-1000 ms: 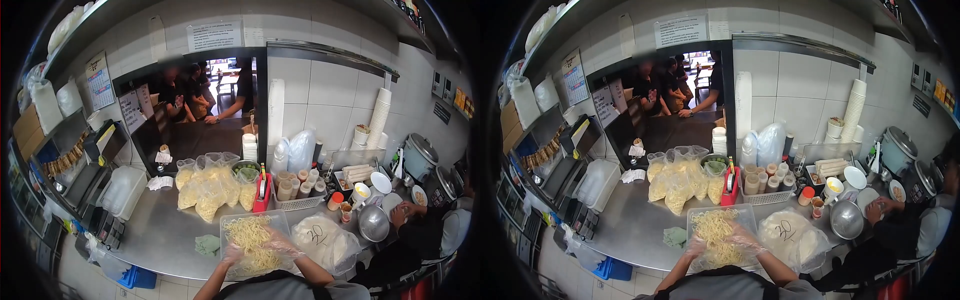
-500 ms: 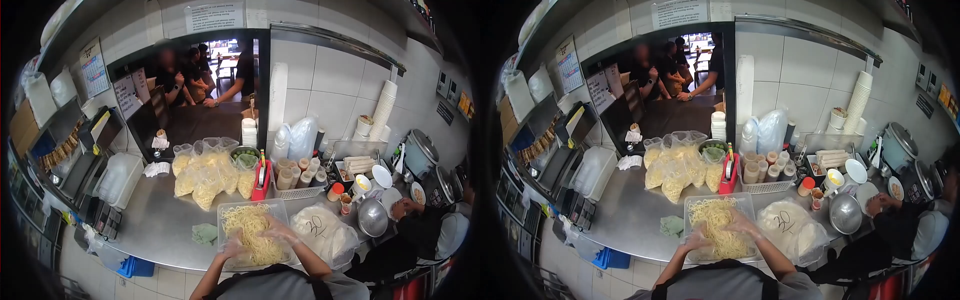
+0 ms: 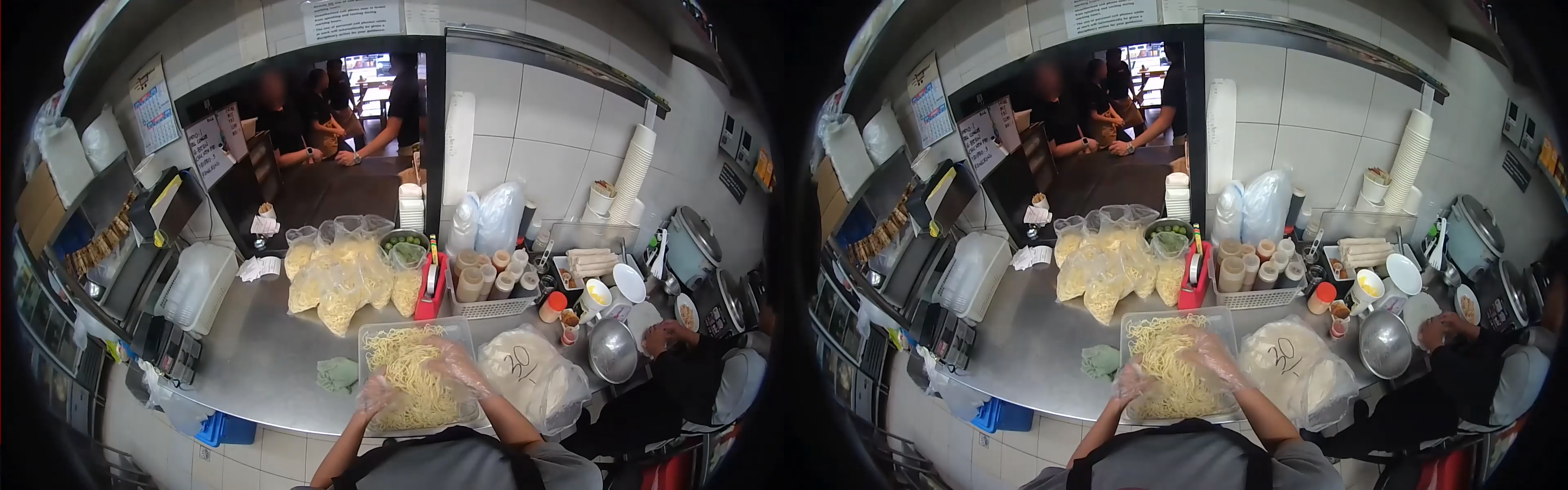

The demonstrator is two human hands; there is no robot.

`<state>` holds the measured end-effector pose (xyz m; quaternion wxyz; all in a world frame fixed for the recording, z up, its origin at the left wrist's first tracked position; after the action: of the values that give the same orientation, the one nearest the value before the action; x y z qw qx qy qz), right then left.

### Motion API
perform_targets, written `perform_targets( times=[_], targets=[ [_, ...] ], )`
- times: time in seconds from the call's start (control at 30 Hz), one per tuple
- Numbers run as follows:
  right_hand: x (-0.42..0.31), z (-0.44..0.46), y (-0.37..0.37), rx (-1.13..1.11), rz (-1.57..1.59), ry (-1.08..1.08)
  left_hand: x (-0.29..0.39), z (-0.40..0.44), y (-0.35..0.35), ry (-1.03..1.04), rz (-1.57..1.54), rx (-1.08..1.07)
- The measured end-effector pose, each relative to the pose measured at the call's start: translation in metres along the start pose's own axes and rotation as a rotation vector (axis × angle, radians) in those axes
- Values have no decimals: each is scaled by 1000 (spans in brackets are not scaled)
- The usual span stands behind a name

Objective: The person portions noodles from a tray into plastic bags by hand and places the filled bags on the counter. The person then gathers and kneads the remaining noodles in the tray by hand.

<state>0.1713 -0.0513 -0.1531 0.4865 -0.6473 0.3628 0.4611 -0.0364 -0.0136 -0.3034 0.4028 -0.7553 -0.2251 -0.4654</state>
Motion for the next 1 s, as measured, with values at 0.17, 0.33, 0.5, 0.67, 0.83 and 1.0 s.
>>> perform_targets(
  times=[0.17, 0.33, 0.5, 0.67, 0.83, 1.0],
  targets=[
    [34, -2, 5, 145, -780, 22, 34, -6, -3, 27, 335, 151],
    [89, 14, 44, 151, -759, -330, -8, 28, 32, 5, 576, -15],
    [9, -4, -3, 3, 38, 5, 86, -7, -18, 178, 540, -158],
    [-35, -13, -1, 253, -31, -92, 162, -42, -37, 311, -24, -117],
    [-40, -9, 21, 274, -161, -265, 119, -27, 2, 389, -289, 92],
    [-7, -12, 12, 118, -497, -284, 62, -15, 6, 126, -800, -28]
  ],
)
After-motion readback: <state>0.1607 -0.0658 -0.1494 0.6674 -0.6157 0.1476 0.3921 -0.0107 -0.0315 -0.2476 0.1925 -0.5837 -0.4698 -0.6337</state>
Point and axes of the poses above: each hand's wrist, its own z-axis towards the middle knuckle, its own y-axis out of the palm, x = y × z, the point moved 5 cm from there along z, towards the middle knuckle, and after that the axes turned 7 degrees about -x, right-handed, at the moved point
